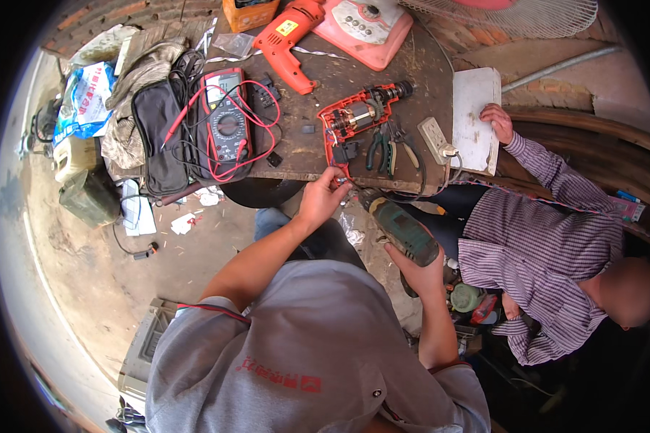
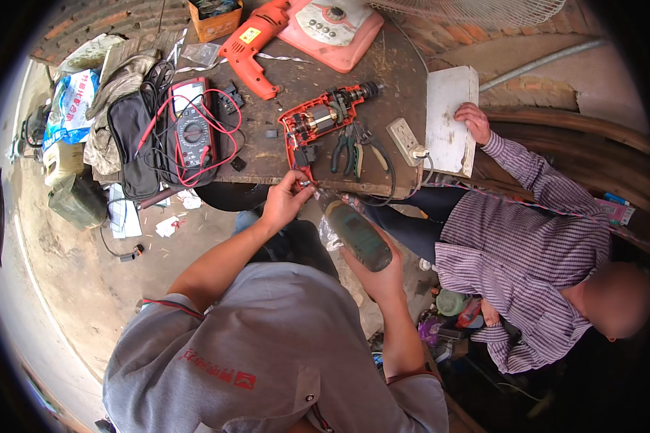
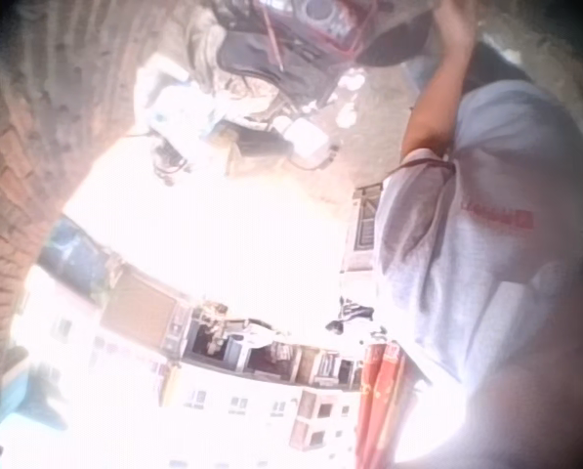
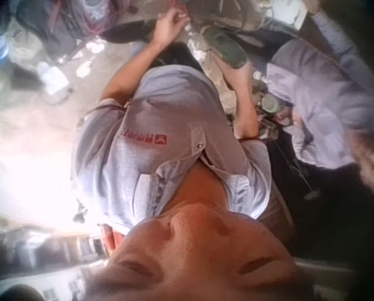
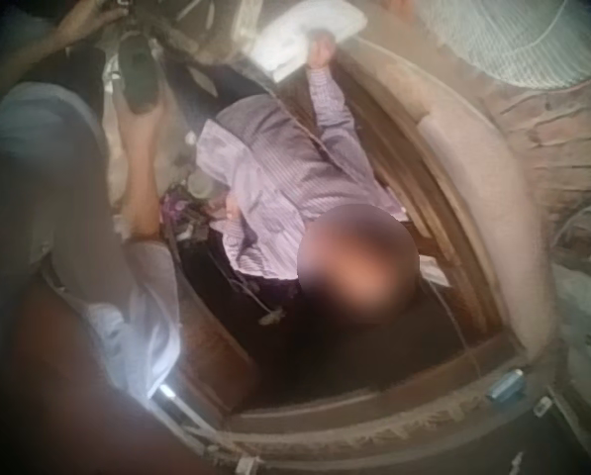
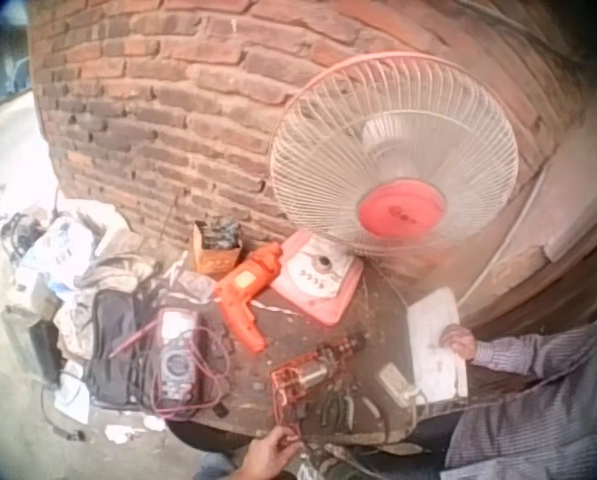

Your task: The person uses a multimeter to test a disassembled power drill motor and then uses a cordless drill to tighten a screw on the drill's housing. The person handles the multimeter probes, the drill motor, and the cordless drill throughout the clip.

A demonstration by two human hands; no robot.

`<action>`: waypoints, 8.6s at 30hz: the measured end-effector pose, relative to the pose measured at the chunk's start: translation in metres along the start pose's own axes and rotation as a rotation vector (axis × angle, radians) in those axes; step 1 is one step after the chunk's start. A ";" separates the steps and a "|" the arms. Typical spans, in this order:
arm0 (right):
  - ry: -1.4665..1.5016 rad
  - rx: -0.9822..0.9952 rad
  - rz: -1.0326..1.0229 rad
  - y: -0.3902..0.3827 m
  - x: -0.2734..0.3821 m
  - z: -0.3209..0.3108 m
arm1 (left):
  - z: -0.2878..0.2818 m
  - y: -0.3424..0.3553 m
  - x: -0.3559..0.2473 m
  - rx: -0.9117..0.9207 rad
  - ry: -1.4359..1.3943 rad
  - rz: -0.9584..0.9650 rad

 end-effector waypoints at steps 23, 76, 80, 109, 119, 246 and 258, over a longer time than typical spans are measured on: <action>-0.079 0.072 0.149 0.023 0.031 -0.009 | 0.003 0.001 0.005 -0.007 -0.075 0.000; -0.361 0.379 0.039 0.064 0.054 -0.026 | 0.008 0.006 0.003 0.005 -0.049 -0.085; -0.331 0.370 0.061 0.059 0.057 -0.025 | 0.008 0.006 0.006 0.015 -0.098 -0.070; -0.108 0.270 0.067 0.038 0.033 -0.017 | 0.007 0.010 0.008 0.039 -0.204 -0.066; -0.069 0.305 0.113 0.039 0.029 -0.009 | 0.006 0.011 0.004 0.029 -0.154 -0.077; 0.693 0.056 -0.047 0.079 -0.069 0.121 | -0.012 -0.005 -0.030 -0.127 -0.022 -0.176; 0.913 0.243 0.175 0.079 -0.072 0.106 | -0.014 -0.003 -0.082 -0.125 -0.419 -0.315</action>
Point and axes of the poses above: each hand's wrist, its own y-axis towards the middle knuckle, its own z-axis out of the palm, x = y × z, the point moved 2 cm from there along y, towards the middle knuckle, and after that the axes turned 2 degrees about z, right-handed, at the moved point
